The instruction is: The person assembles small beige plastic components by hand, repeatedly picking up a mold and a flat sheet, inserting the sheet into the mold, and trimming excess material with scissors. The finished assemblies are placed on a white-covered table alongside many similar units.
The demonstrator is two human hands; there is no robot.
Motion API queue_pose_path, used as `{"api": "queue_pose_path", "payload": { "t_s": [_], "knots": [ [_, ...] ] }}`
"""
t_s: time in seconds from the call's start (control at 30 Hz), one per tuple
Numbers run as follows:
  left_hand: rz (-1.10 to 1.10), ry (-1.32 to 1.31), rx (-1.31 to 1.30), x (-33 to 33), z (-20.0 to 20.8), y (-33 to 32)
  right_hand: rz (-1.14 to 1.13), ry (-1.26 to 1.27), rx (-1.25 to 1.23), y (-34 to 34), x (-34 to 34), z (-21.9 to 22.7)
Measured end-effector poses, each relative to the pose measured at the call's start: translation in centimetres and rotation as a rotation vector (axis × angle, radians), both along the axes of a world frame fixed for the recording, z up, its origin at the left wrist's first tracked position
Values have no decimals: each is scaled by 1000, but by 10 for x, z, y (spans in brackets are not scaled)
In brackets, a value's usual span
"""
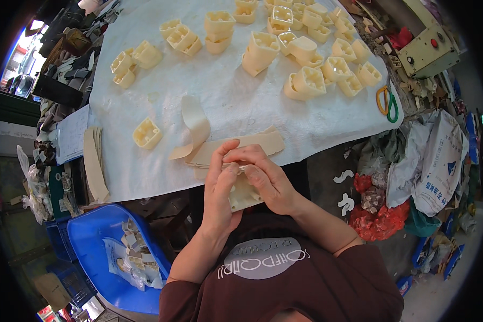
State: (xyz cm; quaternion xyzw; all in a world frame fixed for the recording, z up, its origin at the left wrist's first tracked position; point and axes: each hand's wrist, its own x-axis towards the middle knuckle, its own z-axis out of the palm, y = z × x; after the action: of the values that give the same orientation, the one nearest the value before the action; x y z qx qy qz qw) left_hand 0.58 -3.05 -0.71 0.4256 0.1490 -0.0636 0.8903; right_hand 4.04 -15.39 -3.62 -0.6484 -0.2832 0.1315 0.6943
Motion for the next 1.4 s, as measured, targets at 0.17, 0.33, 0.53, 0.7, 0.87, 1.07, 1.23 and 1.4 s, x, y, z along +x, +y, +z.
{"api": "queue_pose_path", "payload": {
  "t_s": [0.17, 0.33, 0.53, 0.7, 0.87, 1.07, 1.23, 1.4],
  "knots": [
    [66, -47, -190, -4, -12, 7, 1, -167, -19, 6, -14, 2],
    [6, -15, -352, -5, -15, 8, 79, -175, -9, -2, -7, 2],
    [-98, -73, -220, -5, -3, 23, 17, -616, -388, -7, 2, 45],
    [-59, -333, 533, -12, 6, 11, -112, -870, -676, -3, 4, 50],
    [-56, -414, 401, -18, -8, 12, -279, 113, -38, -6, 5, 40],
    [-29, -404, 249, -11, -18, -8, -271, -253, -258, -3, -10, 29],
    [-73, -332, -2, -12, -14, -7, -327, -329, -216, -1, -13, 20],
    [-55, -234, -285, -9, 0, -5, -133, 49, 72, -6, -12, 16]
  ]
}}
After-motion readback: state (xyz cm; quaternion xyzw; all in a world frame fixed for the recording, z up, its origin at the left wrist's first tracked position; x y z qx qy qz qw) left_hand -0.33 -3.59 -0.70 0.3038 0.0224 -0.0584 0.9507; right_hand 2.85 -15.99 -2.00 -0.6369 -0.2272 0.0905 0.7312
